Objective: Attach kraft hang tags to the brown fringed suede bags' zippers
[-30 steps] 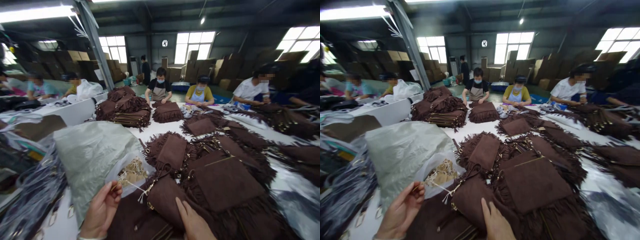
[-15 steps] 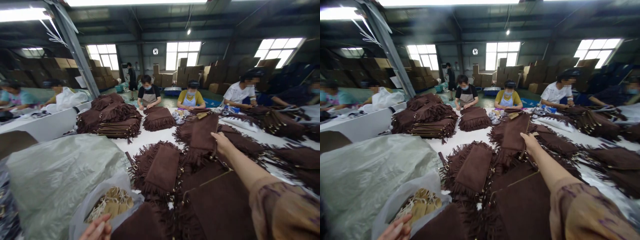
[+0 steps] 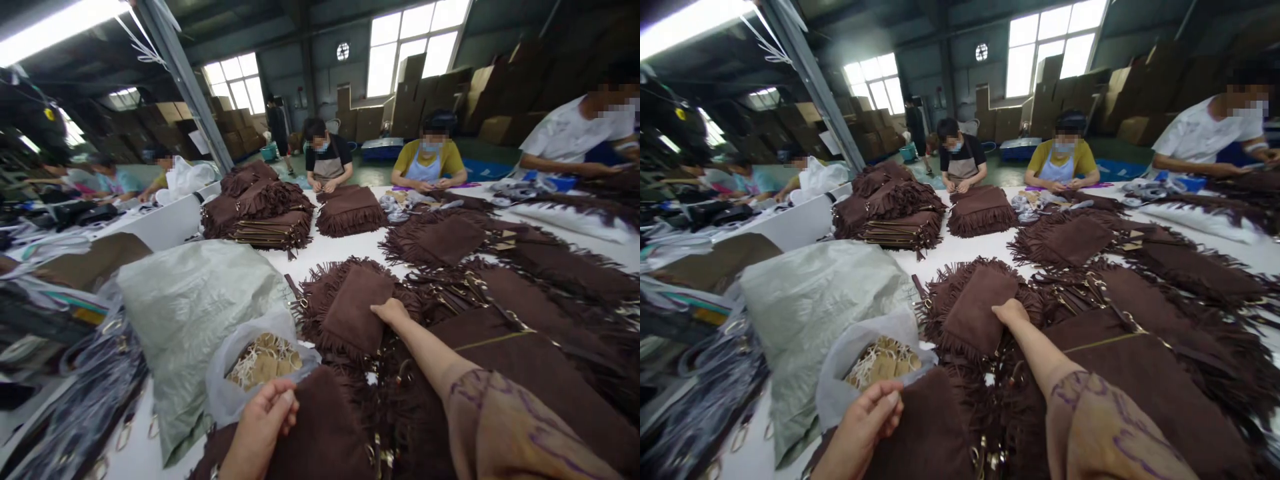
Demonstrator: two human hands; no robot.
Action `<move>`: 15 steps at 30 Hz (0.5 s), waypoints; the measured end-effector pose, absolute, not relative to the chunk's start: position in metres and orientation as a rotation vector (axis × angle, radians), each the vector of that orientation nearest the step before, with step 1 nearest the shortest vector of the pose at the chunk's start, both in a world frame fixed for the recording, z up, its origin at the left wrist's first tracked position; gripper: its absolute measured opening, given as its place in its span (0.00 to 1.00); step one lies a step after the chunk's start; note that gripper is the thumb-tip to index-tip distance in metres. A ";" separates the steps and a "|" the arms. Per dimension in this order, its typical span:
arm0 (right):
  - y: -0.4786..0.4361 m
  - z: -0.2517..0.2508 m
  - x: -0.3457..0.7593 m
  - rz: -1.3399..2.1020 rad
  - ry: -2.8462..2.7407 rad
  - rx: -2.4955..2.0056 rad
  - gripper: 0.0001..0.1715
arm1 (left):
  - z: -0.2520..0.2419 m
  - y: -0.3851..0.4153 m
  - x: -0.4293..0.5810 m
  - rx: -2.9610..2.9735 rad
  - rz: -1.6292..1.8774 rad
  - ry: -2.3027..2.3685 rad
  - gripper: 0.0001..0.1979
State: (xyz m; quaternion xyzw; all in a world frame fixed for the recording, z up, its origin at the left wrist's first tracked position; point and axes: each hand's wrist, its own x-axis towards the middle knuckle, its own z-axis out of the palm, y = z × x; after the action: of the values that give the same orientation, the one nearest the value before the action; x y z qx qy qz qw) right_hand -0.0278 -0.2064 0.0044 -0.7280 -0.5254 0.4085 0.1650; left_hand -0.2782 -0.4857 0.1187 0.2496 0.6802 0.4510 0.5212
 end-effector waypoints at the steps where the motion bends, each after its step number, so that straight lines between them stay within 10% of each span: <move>1: -0.205 0.005 -0.029 1.177 -1.445 -2.104 0.15 | 0.120 -0.488 -0.279 0.638 1.060 1.645 0.18; 15: -0.226 0.092 -0.038 1.468 -1.166 -1.767 0.08 | 0.128 -0.507 -0.285 0.709 0.979 1.667 0.17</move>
State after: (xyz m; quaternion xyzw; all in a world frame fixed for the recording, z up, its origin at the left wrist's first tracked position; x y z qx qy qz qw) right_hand -0.0377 -0.2263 0.0922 -0.6588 -0.4346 0.5471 0.2789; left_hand -0.2849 -0.5068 0.1285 0.2950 0.6939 0.4076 0.5151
